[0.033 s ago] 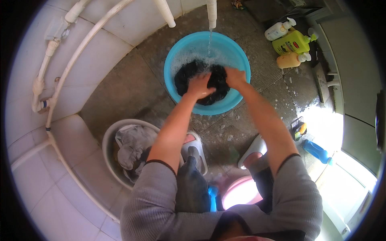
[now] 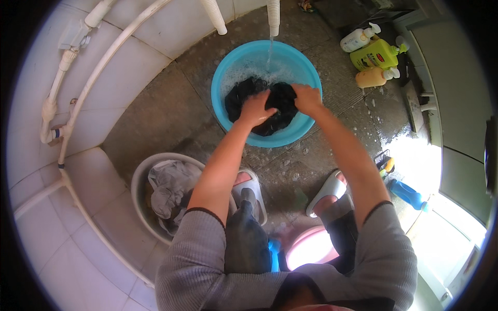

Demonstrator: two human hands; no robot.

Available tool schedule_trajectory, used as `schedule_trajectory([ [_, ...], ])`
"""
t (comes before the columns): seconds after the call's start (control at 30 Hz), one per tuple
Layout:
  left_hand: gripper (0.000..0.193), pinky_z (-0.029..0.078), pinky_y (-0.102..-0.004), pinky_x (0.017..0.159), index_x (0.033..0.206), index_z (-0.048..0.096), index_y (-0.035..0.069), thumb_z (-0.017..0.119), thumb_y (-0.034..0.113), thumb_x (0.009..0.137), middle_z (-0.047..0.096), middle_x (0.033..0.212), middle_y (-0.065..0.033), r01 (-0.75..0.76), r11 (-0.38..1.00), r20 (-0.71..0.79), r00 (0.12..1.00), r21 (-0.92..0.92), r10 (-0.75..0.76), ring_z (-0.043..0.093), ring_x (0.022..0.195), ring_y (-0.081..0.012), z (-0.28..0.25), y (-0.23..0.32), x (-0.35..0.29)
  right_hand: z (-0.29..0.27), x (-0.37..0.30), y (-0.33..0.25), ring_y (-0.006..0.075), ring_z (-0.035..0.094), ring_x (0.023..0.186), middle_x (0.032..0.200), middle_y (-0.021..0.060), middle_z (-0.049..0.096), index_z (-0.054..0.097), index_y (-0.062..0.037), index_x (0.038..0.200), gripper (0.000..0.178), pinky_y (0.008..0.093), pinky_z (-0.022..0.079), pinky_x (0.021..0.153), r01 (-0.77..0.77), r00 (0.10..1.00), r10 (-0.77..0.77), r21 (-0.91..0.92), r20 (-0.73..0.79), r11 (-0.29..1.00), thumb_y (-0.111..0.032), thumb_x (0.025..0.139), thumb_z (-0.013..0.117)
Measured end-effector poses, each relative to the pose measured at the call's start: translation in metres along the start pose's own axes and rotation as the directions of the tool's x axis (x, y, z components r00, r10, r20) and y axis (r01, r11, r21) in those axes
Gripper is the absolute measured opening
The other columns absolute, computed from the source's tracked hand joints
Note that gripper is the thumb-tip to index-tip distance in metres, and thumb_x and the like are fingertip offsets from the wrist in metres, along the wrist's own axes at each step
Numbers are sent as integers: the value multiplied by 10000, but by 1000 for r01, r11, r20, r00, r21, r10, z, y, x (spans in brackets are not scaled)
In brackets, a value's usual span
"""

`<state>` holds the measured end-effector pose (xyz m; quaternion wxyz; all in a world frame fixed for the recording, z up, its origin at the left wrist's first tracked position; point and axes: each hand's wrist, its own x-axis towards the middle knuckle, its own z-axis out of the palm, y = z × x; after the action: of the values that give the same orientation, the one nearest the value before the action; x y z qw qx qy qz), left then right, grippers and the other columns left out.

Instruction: The person washes clothes by hand in a basin with soapy water, rubbing the fabric and wringing it out before rinsing it in a second basin under running water.

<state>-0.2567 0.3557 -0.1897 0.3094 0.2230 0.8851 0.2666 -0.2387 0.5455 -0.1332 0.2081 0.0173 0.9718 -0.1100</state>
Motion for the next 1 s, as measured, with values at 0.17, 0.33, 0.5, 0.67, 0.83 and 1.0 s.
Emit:
schedule_trajectory([
  [0.17, 849, 337, -453, 977, 1348, 331, 118, 712, 452, 667, 405, 1316, -160, -327, 900, -207, 939, -288, 275, 385, 1199, -366, -33, 23, -6, -129, -79, -28, 300, 611, 910, 936, 177, 630, 595, -39, 1055, 442, 337, 462, 807, 359, 927, -212, 561, -310, 746, 31, 626, 514],
  [0.33, 896, 116, -617, 1005, 1340, 361, 210, 722, 544, 592, 344, 1369, -144, -306, 952, -408, 873, -31, 267, 241, 1279, -400, -24, 0, -6, -223, -130, -74, 130, 573, 964, 1002, 61, 613, 559, -11, 1069, 466, 250, 437, 868, 490, 872, -267, 724, -410, 486, 116, 633, 456],
  [0.5, 987, 149, -601, 1011, 1398, 238, 226, 720, 543, 598, 239, 1424, -162, 48, 999, -219, 974, -22, -52, 252, 1269, -413, -4, -21, -25, -170, -81, -35, 131, 545, 975, 1020, 45, 574, 496, -38, 1120, 468, 260, 424, 876, 486, 873, -217, 750, -436, 448, 74, 667, 526],
  [0.67, 952, 142, -620, 1008, 1412, 195, 204, 703, 489, 659, 123, 1459, -164, 83, 996, -321, 945, 44, -64, 138, 1316, -401, 4, -6, -24, -14, -25, 2, 243, 519, 1001, 1048, 117, 539, 475, -102, 1169, 535, 352, 405, 889, 276, 920, 15, 672, -393, 687, -6, 668, 637],
  [0.83, 842, 120, -658, 995, 1401, 220, 153, 671, 404, 736, 111, 1463, -147, 96, 853, -126, 991, 513, -36, 42, 1340, -397, 17, 11, -22, 71, -26, 7, 309, 469, 967, 989, 134, 488, 416, -177, 1259, 558, 406, 371, 882, 17, 952, -65, -161, -300, 987, -74, 741, 596],
  [1.0, 817, 232, -587, 997, 1382, 252, 129, 677, 375, 728, 234, 1412, -161, 62, 913, -99, 995, 403, -24, 161, 1313, -381, 30, -6, -17, 77, -29, 7, 281, 463, 958, 993, 115, 472, 371, -200, 1307, 531, 386, 368, 845, 7, 979, -68, -300, -192, 954, -78, 806, 497],
])
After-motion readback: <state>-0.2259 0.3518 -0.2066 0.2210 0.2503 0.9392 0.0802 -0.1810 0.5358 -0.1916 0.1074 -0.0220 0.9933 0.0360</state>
